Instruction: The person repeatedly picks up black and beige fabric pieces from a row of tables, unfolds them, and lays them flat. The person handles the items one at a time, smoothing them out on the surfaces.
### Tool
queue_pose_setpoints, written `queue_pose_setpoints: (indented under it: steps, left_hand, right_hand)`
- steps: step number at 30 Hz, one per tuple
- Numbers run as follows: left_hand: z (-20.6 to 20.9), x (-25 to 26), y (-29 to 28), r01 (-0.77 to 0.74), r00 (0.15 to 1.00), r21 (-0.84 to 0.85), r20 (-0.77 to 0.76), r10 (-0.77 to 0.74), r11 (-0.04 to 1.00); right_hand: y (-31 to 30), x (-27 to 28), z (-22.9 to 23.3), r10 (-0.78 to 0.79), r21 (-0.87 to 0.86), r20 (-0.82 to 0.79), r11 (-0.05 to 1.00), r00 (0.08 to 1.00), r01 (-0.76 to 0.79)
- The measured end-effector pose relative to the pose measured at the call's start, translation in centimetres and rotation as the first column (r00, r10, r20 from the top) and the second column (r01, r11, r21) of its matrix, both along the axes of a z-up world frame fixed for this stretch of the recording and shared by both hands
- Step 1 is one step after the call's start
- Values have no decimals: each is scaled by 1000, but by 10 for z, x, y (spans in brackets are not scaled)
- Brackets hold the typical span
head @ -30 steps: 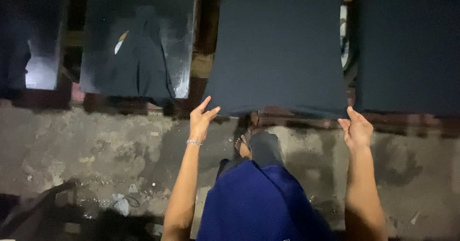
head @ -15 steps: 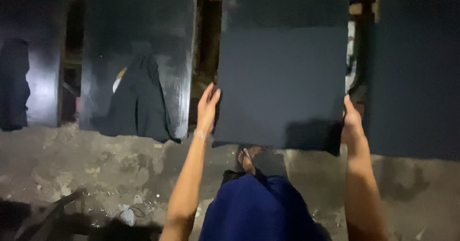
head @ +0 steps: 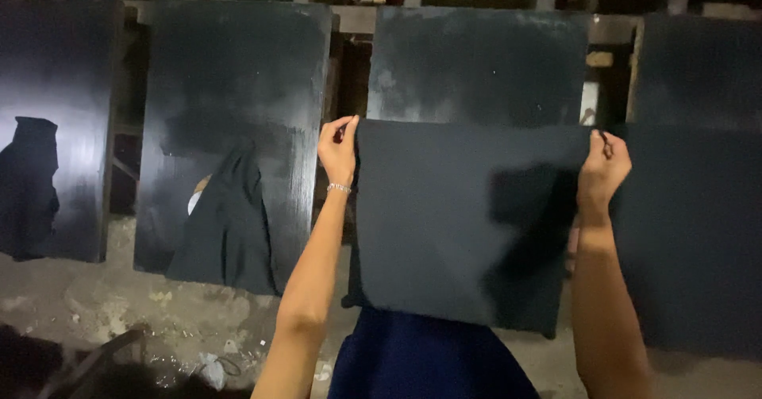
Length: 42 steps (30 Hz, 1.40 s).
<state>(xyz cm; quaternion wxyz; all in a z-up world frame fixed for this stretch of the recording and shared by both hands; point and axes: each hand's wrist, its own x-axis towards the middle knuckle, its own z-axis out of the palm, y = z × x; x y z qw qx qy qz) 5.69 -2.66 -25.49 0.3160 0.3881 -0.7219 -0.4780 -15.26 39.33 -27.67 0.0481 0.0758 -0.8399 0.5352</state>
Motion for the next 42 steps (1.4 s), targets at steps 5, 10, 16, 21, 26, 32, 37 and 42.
queue_pose_setpoints:
  steps: [5, 10, 16, 21, 26, 32, 37, 42]
  left_hand:
    - [-4, 4, -9, 12, 999, -279, -38, -23, 960]
    - [-42, -9, -22, 51, 998, -271, 57, -36, 961]
    - [-43, -7, -19, 106, 990, -231, 114, -81, 967]
    - [59, 93, 5, 255, 960, -114, -93, -265, 960]
    - [62, 320, 8, 226, 967, 266, 51, -248, 937]
    - [-81, 496, -107, -90, 949, 825, 241, -203, 557]
    - [-159, 478, -174, 298, 754, 637, 299, -585, 711]
    - [34, 483, -181, 377, 650, 876, -19, -760, 300]
  right_hand:
    - [-2, 0, -2, -115, 93, -71, 988, 991, 121]
    - [22, -38, -58, -13, 150, 58, 989, 998, 4]
    - [68, -73, -123, -5, 413, 73, 910, 997, -26]
    - [80, -24, -81, -242, 372, -89, 892, 966, 258]
    - [-145, 251, 146, 10, 18, 449, 1000, 894, -20]
    - [-336, 454, 135, 105, 352, 621, 848, 777, -396]
    - [-387, 492, 61, 207, 598, 344, 704, 916, -383]
    - [-350, 484, 52, -147, 235, 426, 971, 893, 48]
